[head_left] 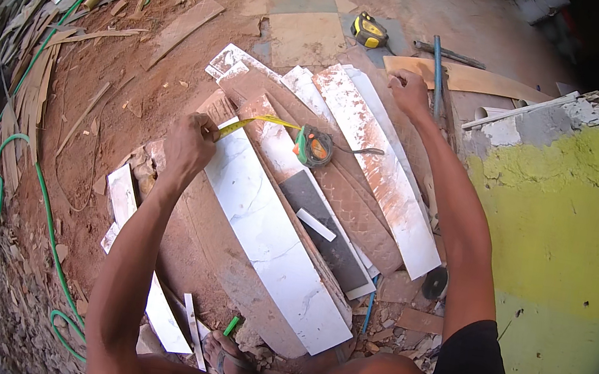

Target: The person retrieves a white tile from a water-filled basin, then sits on the ground to measure and mark several rectangular tiles using a tape measure and a green marker. The person handles the tiles one at a time, marking measurements on their surfaces.

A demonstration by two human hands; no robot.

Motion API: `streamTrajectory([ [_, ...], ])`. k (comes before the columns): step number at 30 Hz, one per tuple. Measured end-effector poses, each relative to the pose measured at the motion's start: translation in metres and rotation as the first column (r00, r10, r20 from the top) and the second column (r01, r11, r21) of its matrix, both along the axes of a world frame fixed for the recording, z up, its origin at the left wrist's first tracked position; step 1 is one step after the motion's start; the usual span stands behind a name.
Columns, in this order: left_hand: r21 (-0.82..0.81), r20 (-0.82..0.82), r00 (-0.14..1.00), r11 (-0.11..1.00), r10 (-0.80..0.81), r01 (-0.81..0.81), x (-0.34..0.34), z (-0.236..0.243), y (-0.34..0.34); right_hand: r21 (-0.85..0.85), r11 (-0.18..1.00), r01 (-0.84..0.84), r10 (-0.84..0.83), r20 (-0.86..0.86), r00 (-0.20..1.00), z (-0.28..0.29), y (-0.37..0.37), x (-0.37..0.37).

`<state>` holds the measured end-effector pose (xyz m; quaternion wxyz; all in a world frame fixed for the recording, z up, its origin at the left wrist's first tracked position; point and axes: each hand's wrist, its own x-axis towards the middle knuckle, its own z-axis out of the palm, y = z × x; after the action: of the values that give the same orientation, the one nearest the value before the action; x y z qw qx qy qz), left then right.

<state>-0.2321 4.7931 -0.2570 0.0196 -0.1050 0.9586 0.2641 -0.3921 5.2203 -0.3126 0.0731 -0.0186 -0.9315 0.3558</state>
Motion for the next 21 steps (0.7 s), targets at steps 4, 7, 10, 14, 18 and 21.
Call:
streamTrajectory([
  [4,-0.018,0.004,1.0,0.999,0.031,-0.031,0.0,-0.001,0.007,0.065,0.997,0.033,-0.025,-0.129,0.991,-0.042,-0.012,-0.067],
  [7,-0.006,0.005,0.999,0.999,0.045,-0.045,-0.003,0.0,0.009,0.262,0.96,-0.103,0.124,-0.063,0.99,-0.056,-0.02,-0.097],
  [10,0.006,0.012,0.998,0.998,0.056,-0.056,0.004,0.004,0.002,0.418,0.888,-0.19,0.177,0.071,0.982,-0.06,-0.044,-0.115],
  [14,-0.02,0.089,0.994,0.998,0.061,-0.06,-0.004,0.011,0.014,0.209,0.973,-0.099,0.072,0.131,0.989,-0.069,-0.024,-0.132],
  [18,-0.059,0.125,0.991,0.998,0.042,-0.035,-0.001,0.016,0.001,0.277,0.947,-0.163,0.159,0.036,0.987,-0.076,-0.049,-0.125],
  [21,-0.031,0.095,0.995,0.999,0.015,-0.012,-0.005,0.013,0.006,0.36,0.93,-0.075,0.072,0.021,0.997,-0.085,-0.026,-0.151],
])
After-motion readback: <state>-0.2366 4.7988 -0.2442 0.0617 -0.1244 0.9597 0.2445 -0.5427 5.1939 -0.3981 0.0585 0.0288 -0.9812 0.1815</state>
